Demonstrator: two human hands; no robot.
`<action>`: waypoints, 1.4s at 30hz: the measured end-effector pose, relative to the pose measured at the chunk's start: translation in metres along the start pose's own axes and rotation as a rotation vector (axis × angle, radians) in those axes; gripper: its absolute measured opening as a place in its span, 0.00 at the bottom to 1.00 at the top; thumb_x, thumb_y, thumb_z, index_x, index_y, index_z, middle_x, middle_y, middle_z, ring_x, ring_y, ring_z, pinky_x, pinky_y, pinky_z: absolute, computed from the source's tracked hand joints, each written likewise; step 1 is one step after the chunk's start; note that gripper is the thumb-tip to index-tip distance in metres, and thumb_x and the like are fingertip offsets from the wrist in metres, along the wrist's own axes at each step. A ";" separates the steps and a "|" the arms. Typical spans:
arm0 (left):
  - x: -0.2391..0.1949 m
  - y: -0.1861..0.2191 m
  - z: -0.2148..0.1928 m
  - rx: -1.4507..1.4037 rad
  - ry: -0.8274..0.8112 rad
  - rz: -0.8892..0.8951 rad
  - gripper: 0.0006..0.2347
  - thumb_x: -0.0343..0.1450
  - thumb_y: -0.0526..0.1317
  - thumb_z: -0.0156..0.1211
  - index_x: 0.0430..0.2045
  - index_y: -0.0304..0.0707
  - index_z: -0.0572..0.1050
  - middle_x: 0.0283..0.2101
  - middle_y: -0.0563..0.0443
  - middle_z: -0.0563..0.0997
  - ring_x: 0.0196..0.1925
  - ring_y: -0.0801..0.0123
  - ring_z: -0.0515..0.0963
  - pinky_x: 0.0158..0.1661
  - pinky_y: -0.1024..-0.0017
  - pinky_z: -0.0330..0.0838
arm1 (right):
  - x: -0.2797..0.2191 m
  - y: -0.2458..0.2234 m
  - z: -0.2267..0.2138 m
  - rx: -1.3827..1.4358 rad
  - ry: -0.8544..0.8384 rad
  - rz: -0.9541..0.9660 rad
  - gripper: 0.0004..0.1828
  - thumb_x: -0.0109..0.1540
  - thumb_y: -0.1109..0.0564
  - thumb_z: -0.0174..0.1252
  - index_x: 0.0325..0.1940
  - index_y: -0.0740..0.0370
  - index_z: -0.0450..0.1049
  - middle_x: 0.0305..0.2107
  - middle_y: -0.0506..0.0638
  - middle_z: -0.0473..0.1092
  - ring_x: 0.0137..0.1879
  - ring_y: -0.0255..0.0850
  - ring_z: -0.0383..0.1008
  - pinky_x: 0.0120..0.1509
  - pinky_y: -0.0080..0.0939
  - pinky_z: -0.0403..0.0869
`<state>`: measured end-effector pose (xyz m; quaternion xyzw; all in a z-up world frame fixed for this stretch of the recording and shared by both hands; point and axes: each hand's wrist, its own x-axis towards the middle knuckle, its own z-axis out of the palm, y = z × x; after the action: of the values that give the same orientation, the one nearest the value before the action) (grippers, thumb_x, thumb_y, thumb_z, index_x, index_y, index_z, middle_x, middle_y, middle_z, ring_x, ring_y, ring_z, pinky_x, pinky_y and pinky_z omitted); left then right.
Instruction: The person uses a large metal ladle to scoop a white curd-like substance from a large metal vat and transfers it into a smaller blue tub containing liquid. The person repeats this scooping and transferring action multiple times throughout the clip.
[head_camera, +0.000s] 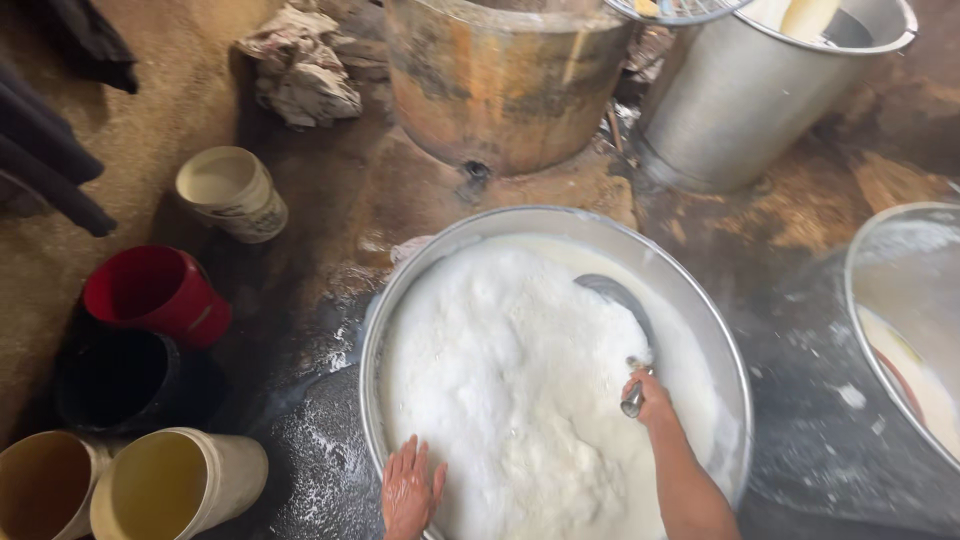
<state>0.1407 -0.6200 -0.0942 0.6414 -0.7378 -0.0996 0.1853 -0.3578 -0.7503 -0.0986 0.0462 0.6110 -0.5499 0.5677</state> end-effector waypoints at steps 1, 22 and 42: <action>-0.001 -0.002 0.006 0.009 0.002 0.010 0.25 0.68 0.51 0.60 0.53 0.29 0.73 0.62 0.32 0.71 0.64 0.44 0.70 0.63 0.49 0.59 | 0.018 0.003 0.015 -0.011 -0.014 0.012 0.07 0.60 0.61 0.58 0.40 0.60 0.67 0.18 0.51 0.65 0.21 0.43 0.67 0.25 0.47 0.71; 0.005 -0.001 0.011 0.090 -0.128 -0.067 0.25 0.68 0.51 0.60 0.55 0.33 0.74 0.65 0.34 0.70 0.64 0.47 0.70 0.65 0.49 0.57 | 0.027 0.071 0.237 -1.450 -0.063 -0.614 0.42 0.56 0.53 0.61 0.73 0.53 0.54 0.48 0.62 0.74 0.51 0.56 0.75 0.57 0.53 0.73; -0.006 -0.001 0.001 0.082 0.060 0.017 0.17 0.71 0.50 0.58 0.46 0.38 0.79 0.58 0.42 0.77 0.62 0.56 0.74 0.66 0.56 0.60 | -0.099 0.047 -0.043 -1.292 0.261 -1.010 0.52 0.50 0.52 0.67 0.76 0.54 0.53 0.46 0.66 0.76 0.44 0.60 0.78 0.49 0.58 0.77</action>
<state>0.1417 -0.6142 -0.0960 0.6449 -0.7407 -0.0484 0.1820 -0.3191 -0.6445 -0.0649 -0.5053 0.8146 -0.2697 0.0918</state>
